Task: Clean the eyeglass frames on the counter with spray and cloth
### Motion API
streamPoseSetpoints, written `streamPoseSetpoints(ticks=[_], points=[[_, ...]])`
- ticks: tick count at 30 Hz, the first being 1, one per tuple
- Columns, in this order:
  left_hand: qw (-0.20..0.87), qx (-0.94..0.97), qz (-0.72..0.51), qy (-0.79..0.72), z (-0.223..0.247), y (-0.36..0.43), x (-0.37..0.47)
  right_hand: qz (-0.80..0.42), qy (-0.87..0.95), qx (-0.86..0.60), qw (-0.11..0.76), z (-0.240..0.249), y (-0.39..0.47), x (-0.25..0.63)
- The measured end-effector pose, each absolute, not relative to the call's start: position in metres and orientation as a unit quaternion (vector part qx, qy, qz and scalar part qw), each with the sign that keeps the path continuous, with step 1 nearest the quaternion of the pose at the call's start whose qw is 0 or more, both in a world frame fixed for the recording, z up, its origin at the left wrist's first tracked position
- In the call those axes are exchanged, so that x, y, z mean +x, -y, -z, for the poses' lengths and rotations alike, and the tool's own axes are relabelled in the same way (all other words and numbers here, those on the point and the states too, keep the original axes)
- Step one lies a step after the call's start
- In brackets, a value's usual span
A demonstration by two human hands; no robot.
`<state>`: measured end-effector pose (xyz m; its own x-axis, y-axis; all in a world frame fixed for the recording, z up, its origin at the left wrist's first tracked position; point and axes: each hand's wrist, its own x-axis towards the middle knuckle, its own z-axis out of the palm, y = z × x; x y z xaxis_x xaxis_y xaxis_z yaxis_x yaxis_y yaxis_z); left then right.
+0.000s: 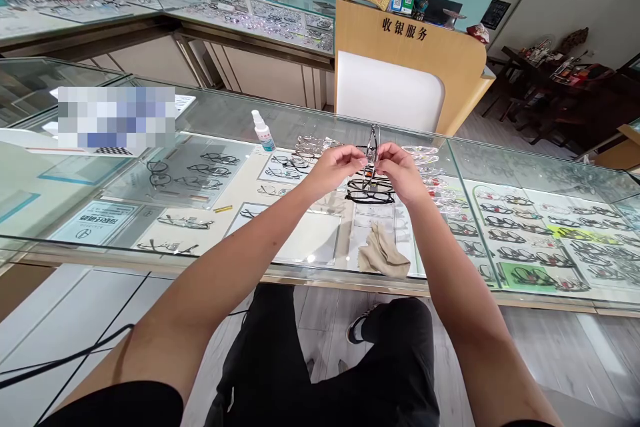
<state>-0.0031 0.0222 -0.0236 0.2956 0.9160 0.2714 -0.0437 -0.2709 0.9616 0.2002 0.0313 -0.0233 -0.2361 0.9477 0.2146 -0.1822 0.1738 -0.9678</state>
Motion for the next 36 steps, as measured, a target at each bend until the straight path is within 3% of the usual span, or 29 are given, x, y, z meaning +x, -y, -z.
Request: streamPoseSetpoints(ticks=[18,29,36], points=[[0.466,0.616,-0.504,-0.387,0.022,-0.024,-0.006,-0.502,0.585,-0.354,0.53,0.02,-0.034,0.207],[0.431,0.626,-0.503,-0.412,0.023,-0.029,-0.014,-0.217,0.663,-0.47,0.541,0.018,-0.036,0.231],[0.419,0.65,-0.473,-0.423,0.021,-0.029,-0.018,-0.117,0.683,-0.498,0.521,0.014,-0.038,0.242]])
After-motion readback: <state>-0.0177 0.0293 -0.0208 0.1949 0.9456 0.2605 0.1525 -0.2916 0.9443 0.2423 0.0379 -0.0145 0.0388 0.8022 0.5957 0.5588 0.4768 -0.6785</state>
